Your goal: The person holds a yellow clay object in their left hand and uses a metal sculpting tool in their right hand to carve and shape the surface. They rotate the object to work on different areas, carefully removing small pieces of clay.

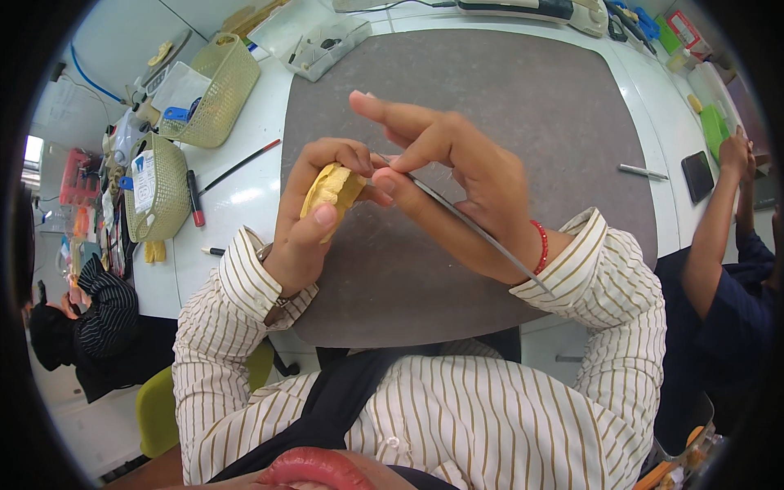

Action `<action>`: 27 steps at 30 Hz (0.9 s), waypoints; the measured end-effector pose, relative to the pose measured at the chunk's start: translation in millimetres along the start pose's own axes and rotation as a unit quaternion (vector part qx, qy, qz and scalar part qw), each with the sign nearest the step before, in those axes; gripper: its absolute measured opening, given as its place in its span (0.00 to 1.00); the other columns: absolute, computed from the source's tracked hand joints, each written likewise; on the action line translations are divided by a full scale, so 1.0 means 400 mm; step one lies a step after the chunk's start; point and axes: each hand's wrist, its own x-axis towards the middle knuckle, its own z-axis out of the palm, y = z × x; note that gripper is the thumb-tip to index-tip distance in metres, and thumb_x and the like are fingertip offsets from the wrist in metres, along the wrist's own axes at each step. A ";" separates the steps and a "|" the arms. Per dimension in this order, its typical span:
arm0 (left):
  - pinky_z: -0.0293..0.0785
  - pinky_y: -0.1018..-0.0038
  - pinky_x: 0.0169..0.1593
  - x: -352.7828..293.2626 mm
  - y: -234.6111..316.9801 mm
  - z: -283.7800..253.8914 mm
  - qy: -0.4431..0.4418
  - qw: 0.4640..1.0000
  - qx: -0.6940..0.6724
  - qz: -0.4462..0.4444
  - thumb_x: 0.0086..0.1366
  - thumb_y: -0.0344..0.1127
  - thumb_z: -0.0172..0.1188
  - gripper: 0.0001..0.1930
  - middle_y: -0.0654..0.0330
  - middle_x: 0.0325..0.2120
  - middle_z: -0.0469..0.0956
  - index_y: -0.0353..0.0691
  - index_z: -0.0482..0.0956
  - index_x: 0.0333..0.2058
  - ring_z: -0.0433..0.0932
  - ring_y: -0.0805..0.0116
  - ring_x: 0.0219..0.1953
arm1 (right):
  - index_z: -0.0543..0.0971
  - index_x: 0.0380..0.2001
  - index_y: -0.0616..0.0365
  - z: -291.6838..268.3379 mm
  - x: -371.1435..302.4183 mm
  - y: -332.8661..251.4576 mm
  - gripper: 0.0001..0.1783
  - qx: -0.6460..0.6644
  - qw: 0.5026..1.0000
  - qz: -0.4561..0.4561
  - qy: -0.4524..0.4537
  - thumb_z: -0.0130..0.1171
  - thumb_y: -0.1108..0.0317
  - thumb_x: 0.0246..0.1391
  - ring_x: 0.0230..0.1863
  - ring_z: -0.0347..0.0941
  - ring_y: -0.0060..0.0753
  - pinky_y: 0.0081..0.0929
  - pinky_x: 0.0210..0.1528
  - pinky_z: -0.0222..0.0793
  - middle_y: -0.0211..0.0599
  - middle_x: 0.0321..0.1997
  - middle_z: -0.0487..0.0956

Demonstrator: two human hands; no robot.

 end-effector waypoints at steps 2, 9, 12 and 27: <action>0.71 0.68 0.51 0.001 -0.001 0.002 0.005 1.000 0.020 0.011 0.64 0.39 0.54 0.18 0.57 0.48 0.65 0.39 0.65 0.50 0.67 0.63 0.57 | 0.68 0.37 0.57 0.001 0.005 0.004 0.08 -0.016 1.000 -0.004 0.025 0.55 0.78 0.56 0.59 0.68 0.42 0.36 0.58 0.67 0.52 0.57 0.68; 0.72 0.70 0.52 0.002 -0.005 0.011 0.028 0.998 0.063 0.007 0.61 0.30 0.56 0.18 0.58 0.47 0.66 0.39 0.65 0.49 0.68 0.67 0.54 | 0.74 0.33 0.58 0.014 0.001 0.011 0.07 0.036 0.995 0.013 0.092 0.62 0.75 0.53 0.49 0.73 0.30 0.26 0.49 0.70 0.44 0.48 0.75; 0.72 0.72 0.51 0.005 -0.002 0.019 0.051 0.995 0.085 0.012 0.61 0.30 0.56 0.17 0.58 0.45 0.69 0.39 0.66 0.48 0.70 0.70 0.51 | 0.74 0.32 0.57 0.017 -0.001 0.009 0.07 0.058 0.994 0.012 0.091 0.63 0.75 0.52 0.44 0.75 0.29 0.25 0.46 0.71 0.41 0.43 0.77; 0.69 0.73 0.51 0.009 -0.003 0.008 0.059 0.983 0.172 -0.009 0.62 0.32 0.56 0.18 0.56 0.47 0.73 0.38 0.68 0.51 0.73 0.68 0.48 | 0.76 0.29 0.59 0.014 0.003 0.013 0.06 0.012 0.997 -0.006 0.071 0.65 0.76 0.49 0.39 0.79 0.29 0.23 0.41 0.74 0.38 0.38 0.81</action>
